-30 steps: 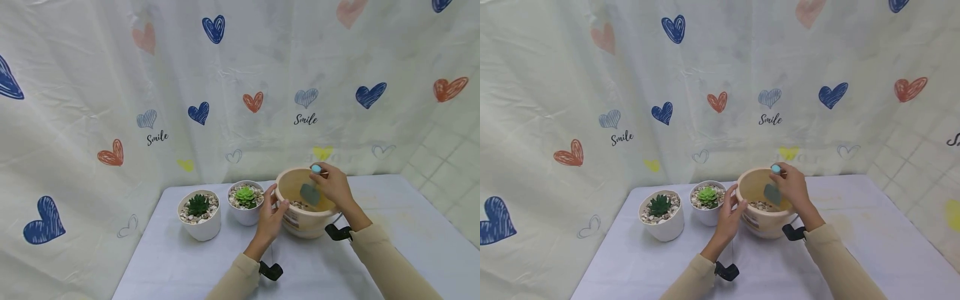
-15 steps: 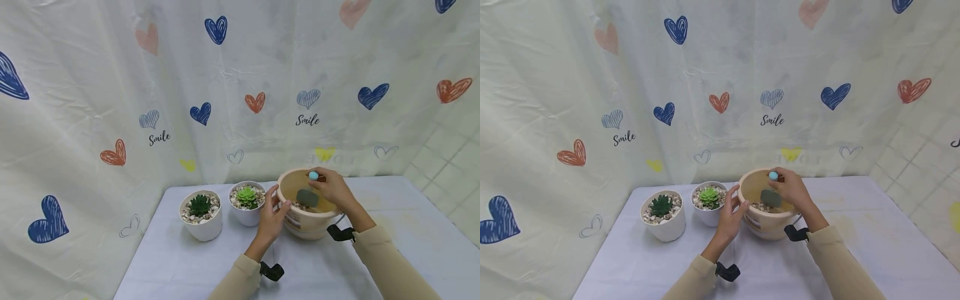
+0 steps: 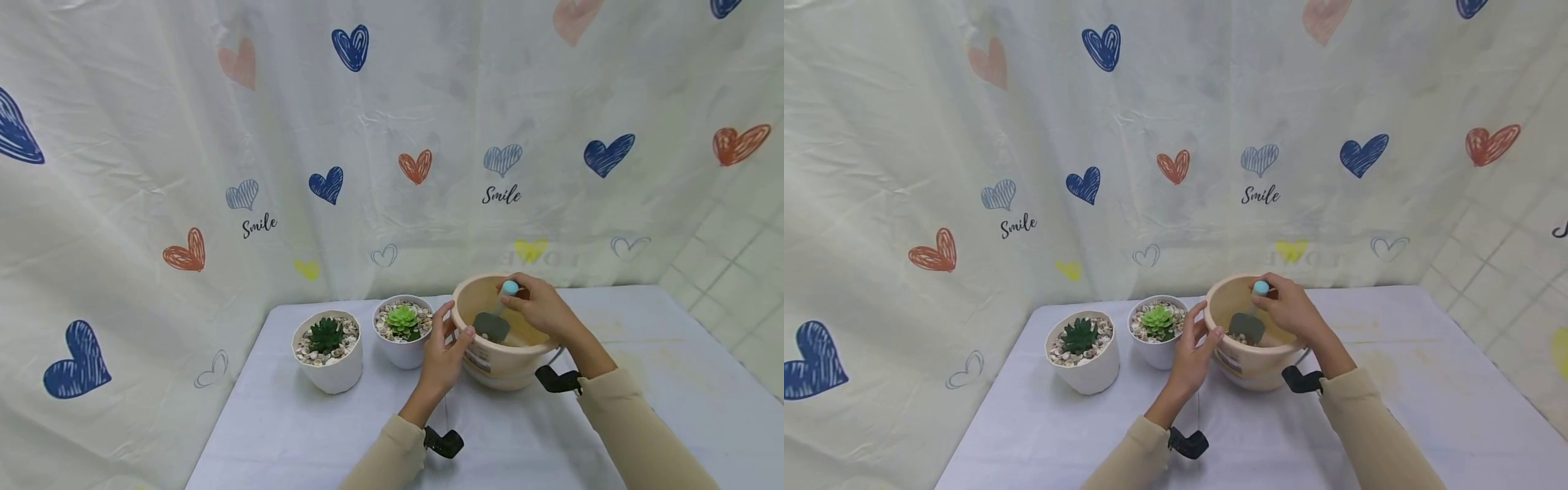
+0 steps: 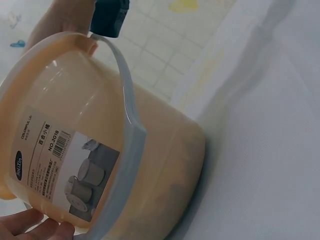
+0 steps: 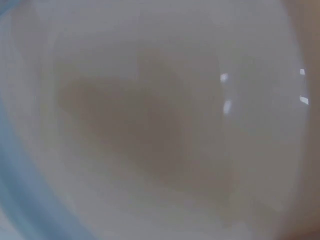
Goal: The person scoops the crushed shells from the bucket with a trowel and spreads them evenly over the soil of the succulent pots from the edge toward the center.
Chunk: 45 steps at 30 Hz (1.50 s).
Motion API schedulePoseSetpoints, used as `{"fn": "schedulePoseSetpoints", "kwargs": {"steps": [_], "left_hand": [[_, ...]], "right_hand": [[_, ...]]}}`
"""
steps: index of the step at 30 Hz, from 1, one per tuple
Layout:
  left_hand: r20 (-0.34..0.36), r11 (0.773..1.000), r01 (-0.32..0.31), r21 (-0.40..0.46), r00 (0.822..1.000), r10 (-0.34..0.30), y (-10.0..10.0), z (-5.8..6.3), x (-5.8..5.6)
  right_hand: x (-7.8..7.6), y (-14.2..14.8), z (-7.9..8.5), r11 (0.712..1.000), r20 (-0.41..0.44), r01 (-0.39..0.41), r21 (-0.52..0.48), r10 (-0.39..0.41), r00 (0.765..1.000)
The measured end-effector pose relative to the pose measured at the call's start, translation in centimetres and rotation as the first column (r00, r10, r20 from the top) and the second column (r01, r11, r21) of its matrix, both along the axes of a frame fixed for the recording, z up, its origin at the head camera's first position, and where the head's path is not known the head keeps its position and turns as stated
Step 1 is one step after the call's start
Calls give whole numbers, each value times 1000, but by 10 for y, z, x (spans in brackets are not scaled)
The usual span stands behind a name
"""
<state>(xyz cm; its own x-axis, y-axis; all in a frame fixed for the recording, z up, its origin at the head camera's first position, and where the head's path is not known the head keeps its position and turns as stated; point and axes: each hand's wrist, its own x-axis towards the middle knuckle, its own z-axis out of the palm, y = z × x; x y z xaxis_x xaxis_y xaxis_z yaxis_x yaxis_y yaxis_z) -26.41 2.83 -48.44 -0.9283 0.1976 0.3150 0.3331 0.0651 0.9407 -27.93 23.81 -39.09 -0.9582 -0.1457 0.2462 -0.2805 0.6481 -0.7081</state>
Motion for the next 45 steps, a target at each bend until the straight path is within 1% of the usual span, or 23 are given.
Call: {"fn": "schedulePoseSetpoints", "kwargs": {"steps": [4,8,11,14,18,22,27,33,38,42,45], "left_hand": [[3,1000,5,2,1000,-5,0,0,0],[-11,1000,6,6,1000,-6,0,-1,0],[-21,1000,5,7,1000,-5,1,-1,0],[-26,1000,3,7,1000,-3,0,-1,0],[-11,1000,5,9,1000,-5,0,-1,1],[4,1000,7,10,1000,-7,0,-1,1],[-15,1000,6,21,1000,-6,1,-1,1],[-20,1000,11,28,1000,-11,1,-3,-2],[-25,999,24,45,999,-23,1,-4,-2],[-33,999,19,39,999,-18,1,-3,-1],[-34,1000,16,23,999,-15,1,-3,-1]], "right_hand": [[1,1,0,999,18,-24,-33,25,1000],[0,3,-1,997,35,-52,-53,54,998],[0,4,-1,994,58,-69,-86,75,996],[0,4,-1,984,92,-99,-150,113,989],[1,3,1,962,151,-123,-244,162,975],[3,3,3,955,175,-116,-272,168,970],[3,3,3,964,162,-88,-250,131,978],[3,2,3,971,173,-5,-241,48,984],[2,2,2,967,159,35,-251,5,987],[2,3,1,963,125,67,-261,-35,992],[2,3,1,953,90,91,-289,-67,994]]}}
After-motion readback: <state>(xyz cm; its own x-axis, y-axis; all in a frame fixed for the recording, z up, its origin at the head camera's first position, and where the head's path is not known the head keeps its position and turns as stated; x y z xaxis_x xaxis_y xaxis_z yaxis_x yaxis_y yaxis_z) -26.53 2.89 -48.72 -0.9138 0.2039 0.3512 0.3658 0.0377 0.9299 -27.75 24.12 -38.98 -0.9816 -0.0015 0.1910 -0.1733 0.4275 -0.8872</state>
